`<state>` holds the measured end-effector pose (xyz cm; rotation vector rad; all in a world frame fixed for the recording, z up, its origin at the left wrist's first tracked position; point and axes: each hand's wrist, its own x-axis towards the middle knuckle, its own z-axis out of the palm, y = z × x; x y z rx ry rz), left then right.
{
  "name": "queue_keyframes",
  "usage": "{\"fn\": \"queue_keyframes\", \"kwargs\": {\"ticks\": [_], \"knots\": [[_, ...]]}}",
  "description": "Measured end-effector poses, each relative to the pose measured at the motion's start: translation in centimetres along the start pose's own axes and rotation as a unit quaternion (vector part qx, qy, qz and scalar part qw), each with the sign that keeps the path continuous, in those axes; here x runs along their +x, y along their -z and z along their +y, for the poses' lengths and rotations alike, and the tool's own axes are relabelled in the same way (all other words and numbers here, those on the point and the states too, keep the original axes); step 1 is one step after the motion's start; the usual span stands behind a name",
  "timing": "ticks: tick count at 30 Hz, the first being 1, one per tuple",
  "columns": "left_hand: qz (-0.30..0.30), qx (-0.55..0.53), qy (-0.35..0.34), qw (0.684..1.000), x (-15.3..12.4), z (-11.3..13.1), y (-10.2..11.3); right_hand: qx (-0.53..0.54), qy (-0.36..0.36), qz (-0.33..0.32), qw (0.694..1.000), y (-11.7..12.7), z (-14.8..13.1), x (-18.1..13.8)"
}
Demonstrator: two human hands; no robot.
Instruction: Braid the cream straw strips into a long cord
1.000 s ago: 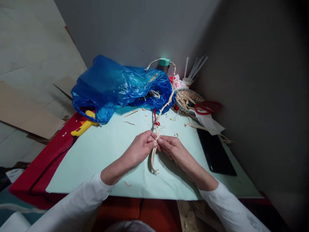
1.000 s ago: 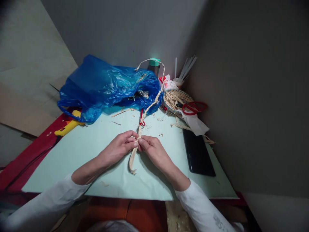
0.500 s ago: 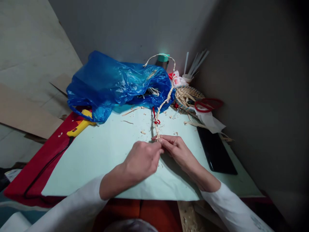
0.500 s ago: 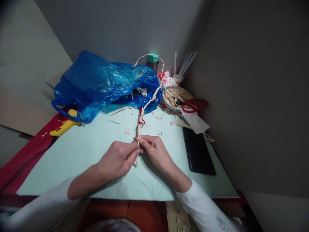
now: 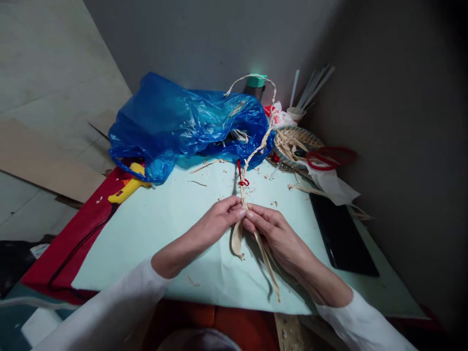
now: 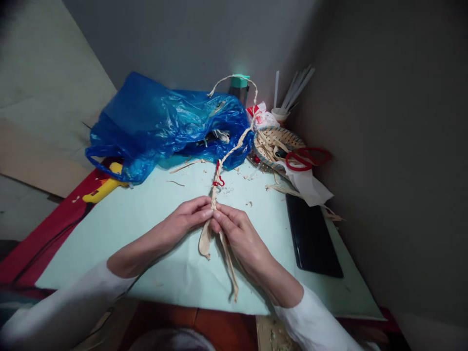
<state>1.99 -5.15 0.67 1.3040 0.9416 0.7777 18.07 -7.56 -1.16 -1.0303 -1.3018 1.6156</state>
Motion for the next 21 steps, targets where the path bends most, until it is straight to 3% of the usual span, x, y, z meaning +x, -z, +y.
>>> {"fn": "queue_keyframes", "kwargs": {"ticks": [2, 6, 9, 11, 15, 18, 21], "knots": [[-0.050, -0.090, 0.046, 0.994, 0.4, -0.7, -0.1, -0.024, 0.014, -0.014, 1.000, 0.2, 0.0, -0.1], [-0.065, -0.194, 0.133, 0.970, 0.4, -0.9, -0.1, -0.135, 0.042, -0.037, 0.989, 0.6, -0.5, -0.3], [-0.069, -0.216, 0.162, 0.960, 0.2, -0.7, -0.1, -0.264, 0.058, -0.037, 0.962, 0.6, -0.9, -0.6], [-0.050, -0.183, 0.159, 0.969, 0.1, -0.6, -0.2, -0.402, 0.063, 0.003, 0.914, 0.4, -1.1, -0.8], [0.009, -0.035, 0.105, 0.994, -0.1, -0.6, -0.5, -0.625, 0.089, 0.091, 0.771, 0.2, -1.1, -1.4], [0.037, 0.028, 0.082, 0.996, -0.1, -0.8, -0.7, -0.656, 0.148, 0.113, 0.731, 0.1, -0.9, -1.7], [0.063, 0.017, 0.081, 0.995, -0.1, -1.1, -0.6, -0.665, 0.221, 0.088, 0.707, -0.2, -0.4, -1.7]]}}
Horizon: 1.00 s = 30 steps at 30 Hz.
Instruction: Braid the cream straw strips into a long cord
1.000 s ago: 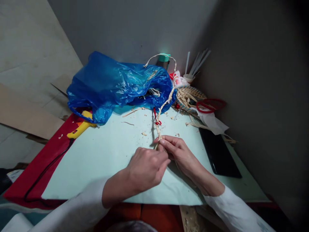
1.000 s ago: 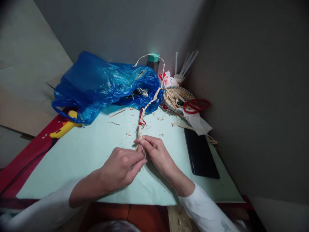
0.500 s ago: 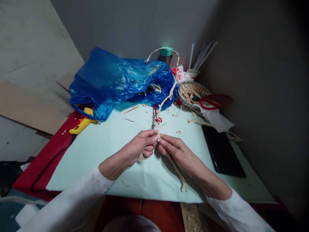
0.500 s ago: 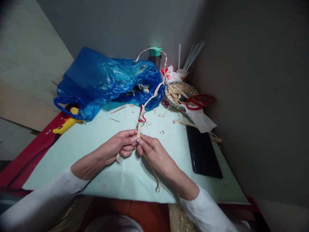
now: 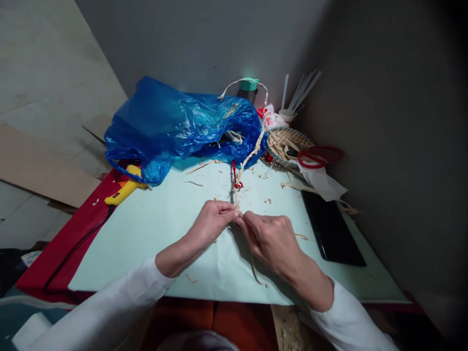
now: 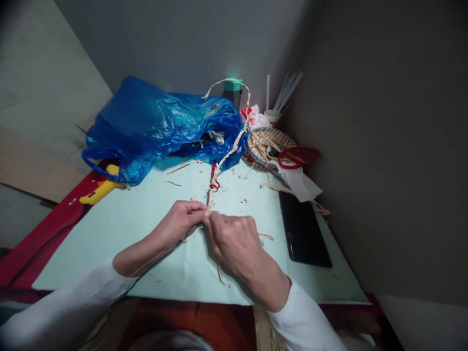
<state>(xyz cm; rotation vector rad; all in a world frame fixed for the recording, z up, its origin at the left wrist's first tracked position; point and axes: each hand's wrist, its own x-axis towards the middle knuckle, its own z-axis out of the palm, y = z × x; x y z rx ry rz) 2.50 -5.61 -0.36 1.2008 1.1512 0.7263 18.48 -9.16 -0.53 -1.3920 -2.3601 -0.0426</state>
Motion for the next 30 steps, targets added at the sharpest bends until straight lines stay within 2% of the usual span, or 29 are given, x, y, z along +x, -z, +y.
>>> {"fn": "queue_keyframes", "kwargs": {"ticks": [4, 8, 9, 11, 13, 15, 18, 20, 22, 24, 27, 30], "knots": [[-0.025, -0.057, 0.018, 0.998, -0.3, 0.0, 0.4, -0.010, 0.102, -0.004, 0.995, -1.0, -0.7, -0.2], [-0.055, -0.096, 0.013, 0.994, -0.7, 0.5, 0.7, 0.027, 0.122, 0.005, 0.992, -0.6, -0.8, -0.3], [-0.058, -0.099, 0.010, 0.993, -0.8, 0.6, 0.7, 0.069, 0.105, 0.003, 0.992, -0.1, -0.6, -0.3], [-0.062, -0.104, -0.004, 0.993, -0.8, 0.8, 0.8, 0.193, 0.020, 0.009, 0.981, 1.1, 0.2, 0.0], [-0.078, -0.106, -0.022, 0.991, -0.8, 0.9, 0.8, 0.319, -0.113, 0.035, 0.940, 2.0, 1.1, 0.4], [-0.101, -0.106, -0.034, 0.989, -0.7, 0.9, 0.9, 0.385, -0.194, 0.024, 0.902, 2.3, 1.8, 1.0], [-0.125, -0.104, -0.041, 0.986, -0.6, 0.6, 0.9, 0.445, -0.184, -0.072, 0.874, 1.6, 1.9, 1.7], [-0.137, -0.112, -0.041, 0.983, -0.5, 0.5, 0.9, 0.505, -0.170, -0.125, 0.837, 0.8, 1.5, 1.9], [-0.150, -0.107, -0.049, 0.982, -0.6, 0.3, 0.9, 0.567, -0.185, -0.149, 0.789, 0.1, 1.0, 1.9], [-0.153, -0.085, -0.063, 0.983, -0.7, 0.3, 0.8, 0.604, -0.209, -0.144, 0.755, -0.4, 0.7, 1.9], [-0.144, -0.054, -0.067, 0.986, -1.0, 0.5, 0.5, 0.616, -0.208, -0.124, 0.749, -0.8, 0.7, 1.9], [-0.132, -0.036, -0.049, 0.989, -1.2, 0.7, 0.3, 0.603, -0.180, -0.119, 0.768, -0.8, 1.3, 2.0]]}}
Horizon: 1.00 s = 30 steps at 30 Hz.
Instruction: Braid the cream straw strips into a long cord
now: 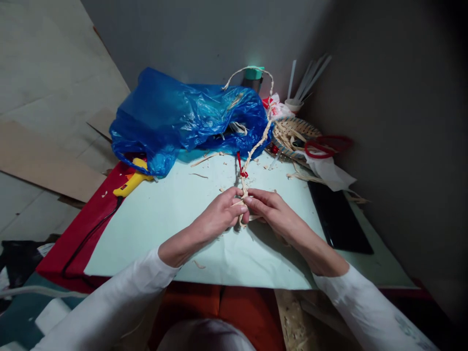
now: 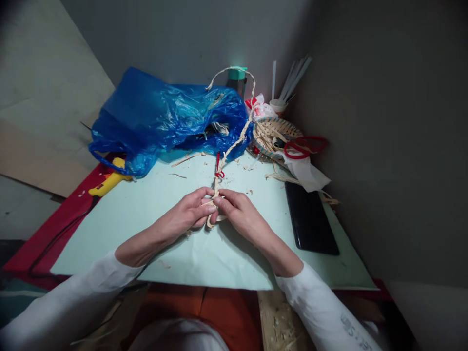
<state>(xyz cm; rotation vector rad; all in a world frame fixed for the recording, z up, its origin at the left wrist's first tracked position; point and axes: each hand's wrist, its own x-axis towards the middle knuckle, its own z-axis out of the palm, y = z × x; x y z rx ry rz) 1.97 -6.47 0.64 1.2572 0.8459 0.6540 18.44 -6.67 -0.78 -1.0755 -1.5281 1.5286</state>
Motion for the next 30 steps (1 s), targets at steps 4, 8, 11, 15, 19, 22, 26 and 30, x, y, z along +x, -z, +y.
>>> {"fn": "queue_keyframes", "kwargs": {"ticks": [4, 8, 11, 15, 19, 22, 26, 30], "knots": [[0.003, 0.019, -0.007, 1.000, 0.0, 0.2, 0.4, -0.062, 0.036, -0.003, 0.997, 0.7, -0.3, 0.2], [-0.029, 0.084, 0.003, 0.996, 0.1, 0.4, 1.2, -0.004, 0.001, -0.014, 1.000, 0.9, -0.6, 0.2], [-0.035, 0.119, 0.008, 0.992, 0.2, 0.6, 1.5, 0.068, -0.053, -0.016, 0.996, 0.6, -0.6, -0.1], [-0.045, 0.181, -0.032, 0.982, -0.4, 0.7, 1.6, 0.049, -0.058, 0.027, 0.997, -0.1, -0.1, -0.4], [-0.022, 0.282, -0.049, 0.958, -1.5, 0.5, 1.6, 0.007, -0.031, 0.056, 0.998, -0.4, 0.4, -0.2], [0.020, 0.346, -0.034, 0.937, -2.1, 0.5, 1.5, -0.021, -0.016, 0.058, 0.998, -0.4, 0.5, -0.1], [0.126, 0.421, -0.076, 0.895, -2.4, 1.0, 1.0, -0.075, -0.011, 0.068, 0.995, -0.3, 0.4, -0.4], [0.222, 0.522, -0.140, 0.811, -3.1, 1.2, -0.5, -0.108, 0.001, 0.081, 0.991, -0.6, 0.6, -0.4]]}}
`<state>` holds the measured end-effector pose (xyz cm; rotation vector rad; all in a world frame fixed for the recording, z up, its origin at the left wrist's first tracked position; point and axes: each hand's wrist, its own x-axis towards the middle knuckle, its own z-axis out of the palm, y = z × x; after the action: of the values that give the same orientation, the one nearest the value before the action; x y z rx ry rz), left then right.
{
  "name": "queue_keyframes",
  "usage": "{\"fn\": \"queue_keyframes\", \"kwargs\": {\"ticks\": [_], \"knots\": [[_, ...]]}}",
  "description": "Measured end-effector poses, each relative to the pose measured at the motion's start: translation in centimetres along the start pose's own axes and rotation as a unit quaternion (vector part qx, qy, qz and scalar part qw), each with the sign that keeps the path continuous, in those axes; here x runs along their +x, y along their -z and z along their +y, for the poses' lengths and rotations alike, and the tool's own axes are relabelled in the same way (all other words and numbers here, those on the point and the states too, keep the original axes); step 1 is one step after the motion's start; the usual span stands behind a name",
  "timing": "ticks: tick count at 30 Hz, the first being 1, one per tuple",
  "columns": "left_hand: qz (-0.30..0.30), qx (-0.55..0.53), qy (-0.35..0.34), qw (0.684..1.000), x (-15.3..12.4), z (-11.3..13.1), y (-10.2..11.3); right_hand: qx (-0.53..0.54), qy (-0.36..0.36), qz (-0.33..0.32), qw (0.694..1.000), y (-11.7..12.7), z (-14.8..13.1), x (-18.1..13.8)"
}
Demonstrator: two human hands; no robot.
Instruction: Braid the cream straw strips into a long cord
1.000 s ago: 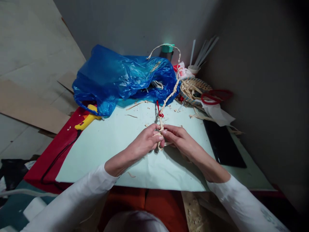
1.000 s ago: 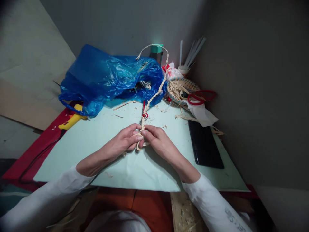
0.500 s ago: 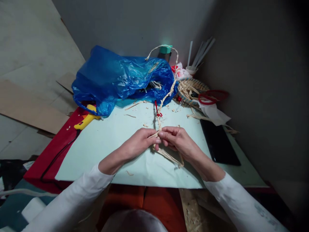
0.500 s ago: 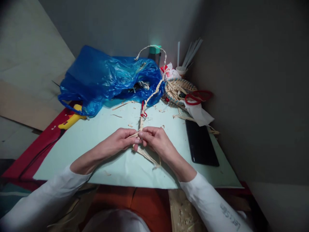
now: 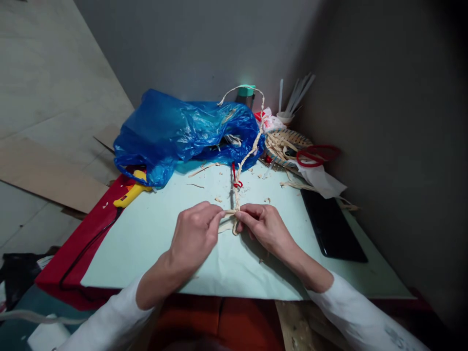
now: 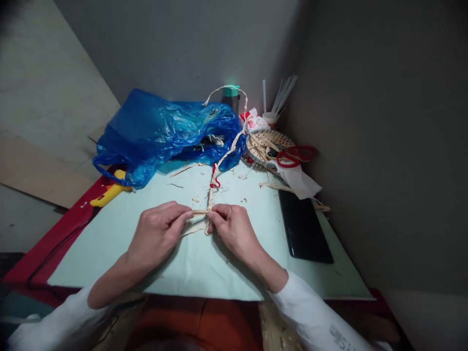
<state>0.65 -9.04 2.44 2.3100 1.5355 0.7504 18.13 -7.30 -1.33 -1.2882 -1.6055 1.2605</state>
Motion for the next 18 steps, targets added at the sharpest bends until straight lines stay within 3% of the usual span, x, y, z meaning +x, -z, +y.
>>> {"fn": "queue_keyframes", "kwargs": {"ticks": [5, 9, 11, 13, 14, 17, 18], "knots": [[-0.080, 0.148, -0.146, 0.975, -1.8, 2.6, -2.5, 0.095, -0.004, -0.032, 0.995, 0.0, 0.1, 0.1], [-0.127, 0.200, -0.166, 0.957, -2.1, 4.2, -4.0, 0.192, -0.038, -0.063, 0.979, 0.5, -0.2, -0.2], [-0.146, 0.162, -0.152, 0.964, -1.6, 4.5, -3.4, 0.203, -0.039, -0.066, 0.976, 0.8, -0.3, -0.4], [-0.164, 0.058, -0.130, 0.976, -0.5, 4.1, -2.0, 0.199, -0.027, -0.064, 0.977, 0.9, -0.2, -0.4], [-0.156, -0.007, -0.115, 0.981, 0.3, 3.6, -1.2, 0.191, -0.016, -0.064, 0.979, 0.9, -0.2, -0.4], [-0.040, -0.120, -0.003, 0.992, 2.5, 1.5, 0.2, 0.145, 0.000, -0.061, 0.988, 0.9, 0.1, -0.3], [-0.065, -0.183, 0.023, 0.981, 3.0, 0.6, 0.2, 0.134, -0.001, -0.060, 0.989, 0.8, 0.2, -0.3]]}}
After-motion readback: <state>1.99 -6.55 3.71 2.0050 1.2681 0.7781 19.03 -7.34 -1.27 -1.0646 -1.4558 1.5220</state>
